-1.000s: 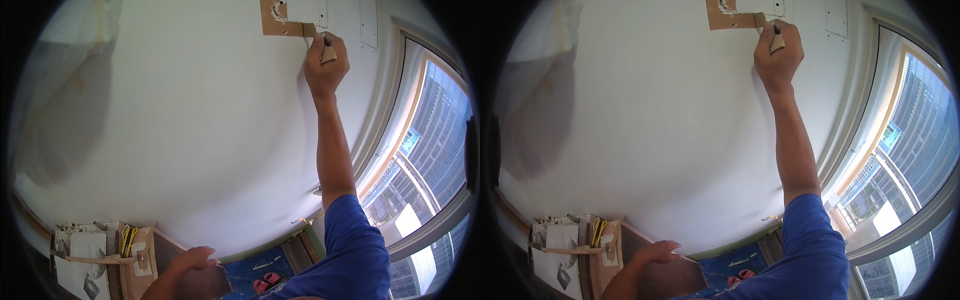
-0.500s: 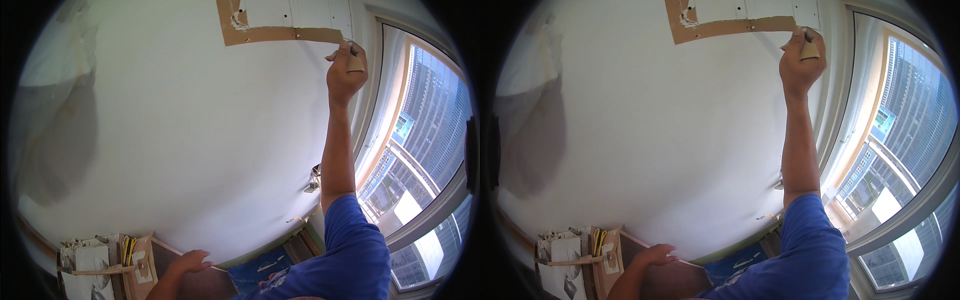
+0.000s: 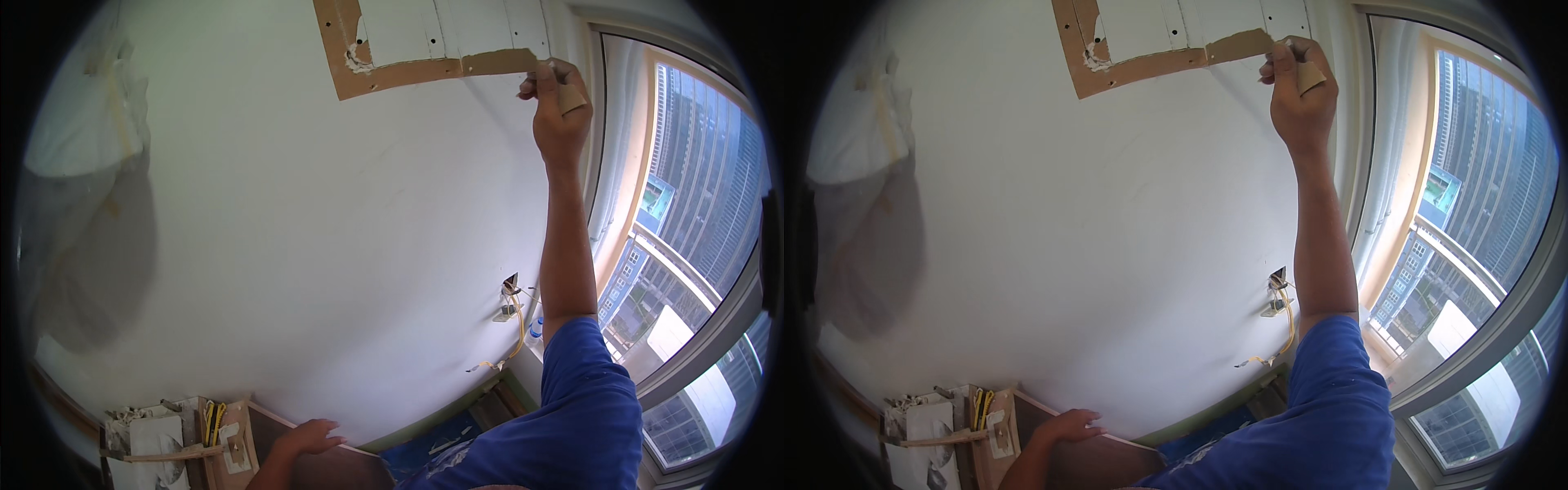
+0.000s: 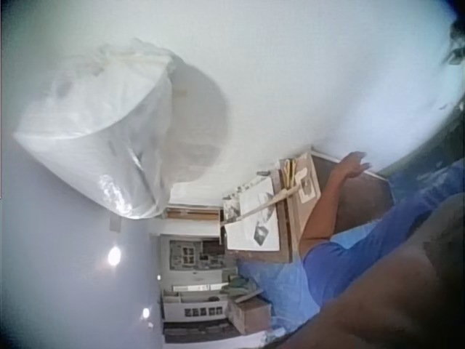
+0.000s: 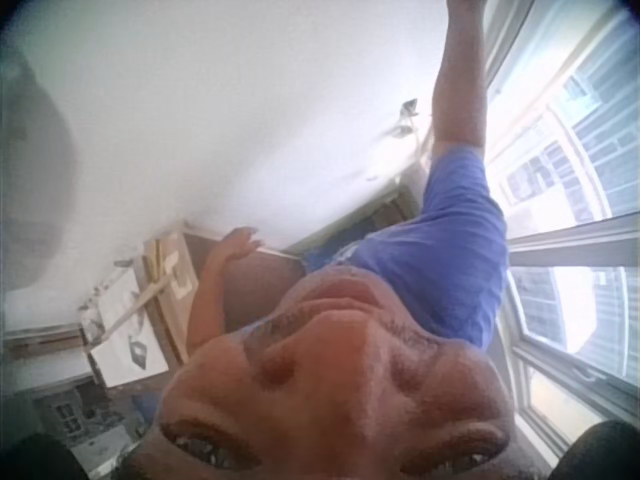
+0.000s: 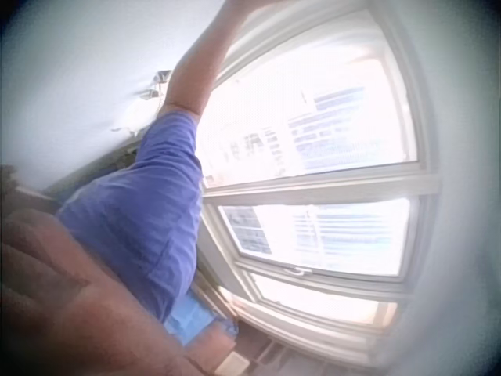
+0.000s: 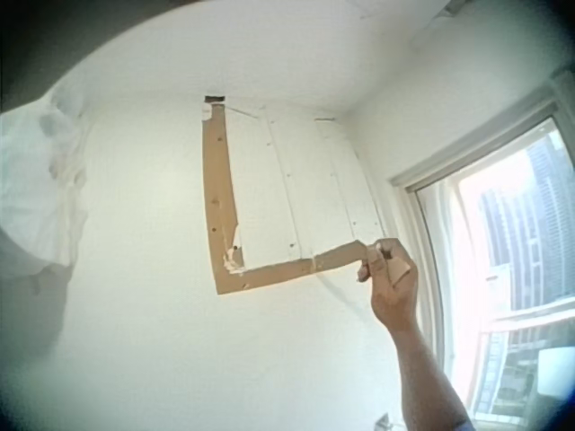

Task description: The person uses a utility knife to cut along marked lines on a white wall panel, then removes the cut sections by hand. The person repeats this process to create a rectangular opening in the wall.

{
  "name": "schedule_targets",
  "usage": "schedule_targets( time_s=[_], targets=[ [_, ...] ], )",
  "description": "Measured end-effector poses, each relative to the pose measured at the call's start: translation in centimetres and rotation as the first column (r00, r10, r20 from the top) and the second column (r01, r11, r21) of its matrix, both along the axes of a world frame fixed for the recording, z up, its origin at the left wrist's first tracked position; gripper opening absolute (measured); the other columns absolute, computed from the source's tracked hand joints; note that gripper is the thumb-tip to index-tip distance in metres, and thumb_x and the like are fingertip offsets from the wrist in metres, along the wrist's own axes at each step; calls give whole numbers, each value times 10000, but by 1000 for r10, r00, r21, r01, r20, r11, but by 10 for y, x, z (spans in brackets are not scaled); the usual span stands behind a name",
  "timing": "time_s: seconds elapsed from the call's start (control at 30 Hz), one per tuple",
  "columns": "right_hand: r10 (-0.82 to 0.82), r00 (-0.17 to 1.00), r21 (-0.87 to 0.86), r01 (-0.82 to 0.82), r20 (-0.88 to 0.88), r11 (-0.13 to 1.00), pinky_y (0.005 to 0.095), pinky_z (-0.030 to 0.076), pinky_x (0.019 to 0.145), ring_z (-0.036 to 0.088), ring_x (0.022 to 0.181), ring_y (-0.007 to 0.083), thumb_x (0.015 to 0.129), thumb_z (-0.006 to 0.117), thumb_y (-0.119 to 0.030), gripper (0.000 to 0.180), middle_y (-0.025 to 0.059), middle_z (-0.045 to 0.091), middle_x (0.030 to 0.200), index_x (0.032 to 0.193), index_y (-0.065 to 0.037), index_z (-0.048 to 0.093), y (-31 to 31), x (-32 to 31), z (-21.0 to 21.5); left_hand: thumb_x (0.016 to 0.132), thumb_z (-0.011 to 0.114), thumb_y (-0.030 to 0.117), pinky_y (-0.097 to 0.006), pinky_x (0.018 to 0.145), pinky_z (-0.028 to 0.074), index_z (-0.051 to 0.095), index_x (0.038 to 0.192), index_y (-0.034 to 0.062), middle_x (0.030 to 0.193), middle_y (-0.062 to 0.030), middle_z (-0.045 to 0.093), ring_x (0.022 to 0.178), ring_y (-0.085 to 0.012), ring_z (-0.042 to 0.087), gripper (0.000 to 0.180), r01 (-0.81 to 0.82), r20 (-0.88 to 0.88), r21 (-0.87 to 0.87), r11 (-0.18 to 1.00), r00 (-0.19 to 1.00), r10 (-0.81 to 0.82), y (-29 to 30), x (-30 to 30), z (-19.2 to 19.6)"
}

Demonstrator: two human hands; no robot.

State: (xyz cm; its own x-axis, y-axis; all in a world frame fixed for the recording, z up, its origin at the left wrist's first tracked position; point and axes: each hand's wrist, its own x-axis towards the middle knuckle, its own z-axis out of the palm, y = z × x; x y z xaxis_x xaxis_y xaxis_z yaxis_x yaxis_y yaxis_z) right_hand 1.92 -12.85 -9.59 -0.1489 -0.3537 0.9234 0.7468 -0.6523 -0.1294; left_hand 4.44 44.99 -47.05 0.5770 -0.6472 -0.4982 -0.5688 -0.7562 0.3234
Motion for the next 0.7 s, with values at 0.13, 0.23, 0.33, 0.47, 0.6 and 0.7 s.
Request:
schedule_targets(
  time_s=[0.13, 0.23, 0.33, 0.47, 0.6, 0.7],
  targets=[
    [93, 994, -31, -95, -56, 995, 305, 596, 671, 747, 841, 179, 1108, 536, -179, 231, 115, 725, 950, 1133, 35, 619, -6, 1, 10, 977, 643, 584, -437, 1091, 489, 583, 1441, -17, 1402, -274, 623, 1269, -394, 628, 762, 8, 7, 15, 1000, 1000, -8, 2, 3, -3],
    [208, 978, -120, -206, -1, 971, 310, 594, 695, 739, 824, 173, 1110, 533, -196, 242, 120, 729, 947, 1129, 26, 627, 3, -7, 35, 974, 648, 584, -437, 1083, 495, 587, 1437, -18, 1390, -278, 630, 1256, -397, 636, 762, 9, 11, 18, 1000, 1000, -10, 6, 5, -4],
    [148, 989, -174, -146, -1, 974, 334, 600, 762, 747, 831, 208, 1112, 543, -201, 229, 142, 747, 954, 1166, 13, 606, 1, -25, 47, 967, 657, 586, -437, 1077, 500, 589, 1433, -19, 1383, -278, 634, 1246, -397, 643, 767, 9, 13, 20, 1000, 1000, -10, 4, 7, -3],
    [69, 883, -331, -245, -464, 911, 287, 547, 715, 675, 736, 120, 1093, 570, -214, 208, 62, 696, 854, 1099, -16, 636, 5, -26, 12, 961, 665, 589, -436, 1076, 502, 590, 1433, -20, 1391, -270, 634, 1245, -389, 646, 774, -45, -24, 28, 999, 999, 46, -1, 3, 5],
    [152, 589, -191, -479, -794, 857, 302, 536, 728, 668, 758, 134, 1060, 618, -218, 194, 54, 688, 834, 1074, -26, 648, 15, -19, -25, 967, 660, 589, -433, 1078, 501, 591, 1433, -18, 1402, -262, 632, 1248, -378, 646, 769, -35, -14, 46, 998, 999, 36, -1, 3, 1],
    [-136, 621, -480, -429, -772, 765, 321, 546, 792, 688, 826, 168, 1016, 667, -212, 203, 62, 713, 860, 1075, -18, 666, 21, -12, -31, 993, 606, 593, -434, 1141, 450, 585, 1423, -41, 1457, -277, 582, 1346, -420, 566, 767, -36, -26, 50, 998, 999, 37, 1, 2, 0]
  ],
)
